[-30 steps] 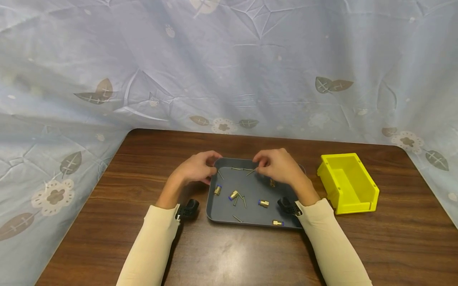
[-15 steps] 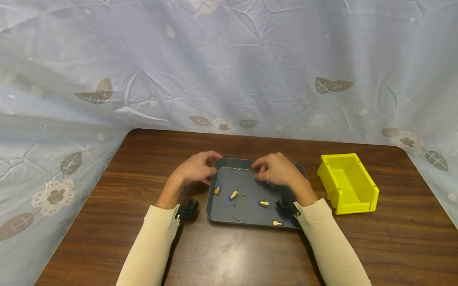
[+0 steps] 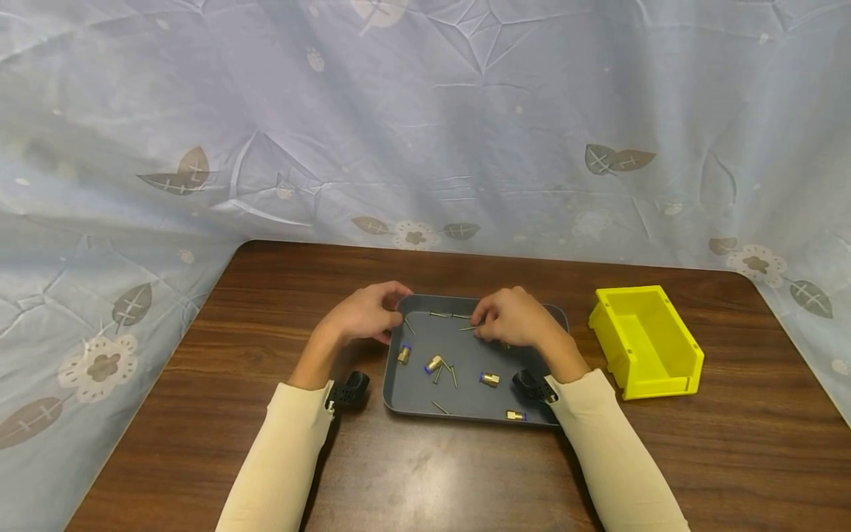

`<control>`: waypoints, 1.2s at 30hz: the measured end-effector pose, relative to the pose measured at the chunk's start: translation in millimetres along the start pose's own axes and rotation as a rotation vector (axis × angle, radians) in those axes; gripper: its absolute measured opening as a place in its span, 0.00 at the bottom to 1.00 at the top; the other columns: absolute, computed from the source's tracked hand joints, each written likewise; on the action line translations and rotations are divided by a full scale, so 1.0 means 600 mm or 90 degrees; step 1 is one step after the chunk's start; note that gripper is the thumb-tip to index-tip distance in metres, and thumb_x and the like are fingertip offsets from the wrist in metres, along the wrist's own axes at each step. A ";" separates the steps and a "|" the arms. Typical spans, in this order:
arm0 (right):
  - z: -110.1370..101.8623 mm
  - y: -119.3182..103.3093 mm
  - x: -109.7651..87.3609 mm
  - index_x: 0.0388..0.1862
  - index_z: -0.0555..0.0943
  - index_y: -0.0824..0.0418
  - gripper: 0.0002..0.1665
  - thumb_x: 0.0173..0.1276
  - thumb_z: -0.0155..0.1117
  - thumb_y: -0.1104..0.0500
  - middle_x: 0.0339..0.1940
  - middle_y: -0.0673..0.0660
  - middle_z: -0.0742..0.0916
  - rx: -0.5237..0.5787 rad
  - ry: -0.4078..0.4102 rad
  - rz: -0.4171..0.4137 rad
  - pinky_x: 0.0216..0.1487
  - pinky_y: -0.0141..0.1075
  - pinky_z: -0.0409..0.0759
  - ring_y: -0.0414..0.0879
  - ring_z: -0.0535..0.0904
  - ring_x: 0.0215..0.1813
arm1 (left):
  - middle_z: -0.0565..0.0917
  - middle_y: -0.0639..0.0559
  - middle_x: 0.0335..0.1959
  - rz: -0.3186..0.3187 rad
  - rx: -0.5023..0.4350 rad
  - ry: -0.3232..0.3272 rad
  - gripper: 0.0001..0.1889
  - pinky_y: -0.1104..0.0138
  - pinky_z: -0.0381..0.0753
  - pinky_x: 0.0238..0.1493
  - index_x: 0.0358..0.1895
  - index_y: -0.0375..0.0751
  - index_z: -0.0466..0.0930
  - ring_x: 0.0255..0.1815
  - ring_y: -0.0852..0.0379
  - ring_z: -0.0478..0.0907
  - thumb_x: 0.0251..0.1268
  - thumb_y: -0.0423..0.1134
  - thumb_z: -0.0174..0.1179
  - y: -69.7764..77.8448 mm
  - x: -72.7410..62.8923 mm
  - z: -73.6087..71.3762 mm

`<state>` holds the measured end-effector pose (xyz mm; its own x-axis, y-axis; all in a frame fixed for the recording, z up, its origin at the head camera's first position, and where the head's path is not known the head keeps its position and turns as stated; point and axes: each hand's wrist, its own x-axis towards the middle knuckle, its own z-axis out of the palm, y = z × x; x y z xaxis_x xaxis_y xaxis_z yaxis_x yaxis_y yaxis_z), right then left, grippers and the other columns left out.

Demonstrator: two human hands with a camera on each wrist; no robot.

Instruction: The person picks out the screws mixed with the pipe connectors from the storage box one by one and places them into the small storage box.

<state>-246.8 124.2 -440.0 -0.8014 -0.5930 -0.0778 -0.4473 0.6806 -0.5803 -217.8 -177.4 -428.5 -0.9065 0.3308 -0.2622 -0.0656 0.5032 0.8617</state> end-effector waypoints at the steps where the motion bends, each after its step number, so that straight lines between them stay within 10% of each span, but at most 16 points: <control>1: 0.000 0.000 0.000 0.44 0.93 0.59 0.06 0.69 0.78 0.62 0.22 0.43 0.87 0.000 0.000 -0.001 0.32 0.36 0.81 0.40 0.81 0.19 | 0.82 0.28 0.62 0.001 0.000 -0.001 0.28 0.54 0.96 0.42 0.77 0.31 0.72 0.47 0.41 0.89 0.75 0.25 0.57 0.000 0.000 0.000; 36: -0.004 -0.003 -0.003 0.32 0.89 0.55 0.05 0.69 0.73 0.62 0.26 0.46 0.86 0.003 -0.056 -0.018 0.33 0.36 0.81 0.40 0.79 0.23 | 0.81 0.28 0.62 -0.005 -0.003 0.003 0.28 0.54 0.96 0.44 0.77 0.31 0.73 0.47 0.42 0.88 0.75 0.25 0.57 0.004 -0.004 0.001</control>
<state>-245.4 125.0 -436.6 -0.7498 -0.6484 -0.1321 -0.4676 0.6604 -0.5875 -215.6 -176.6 -426.2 -0.9079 0.3227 -0.2674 -0.0754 0.5019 0.8616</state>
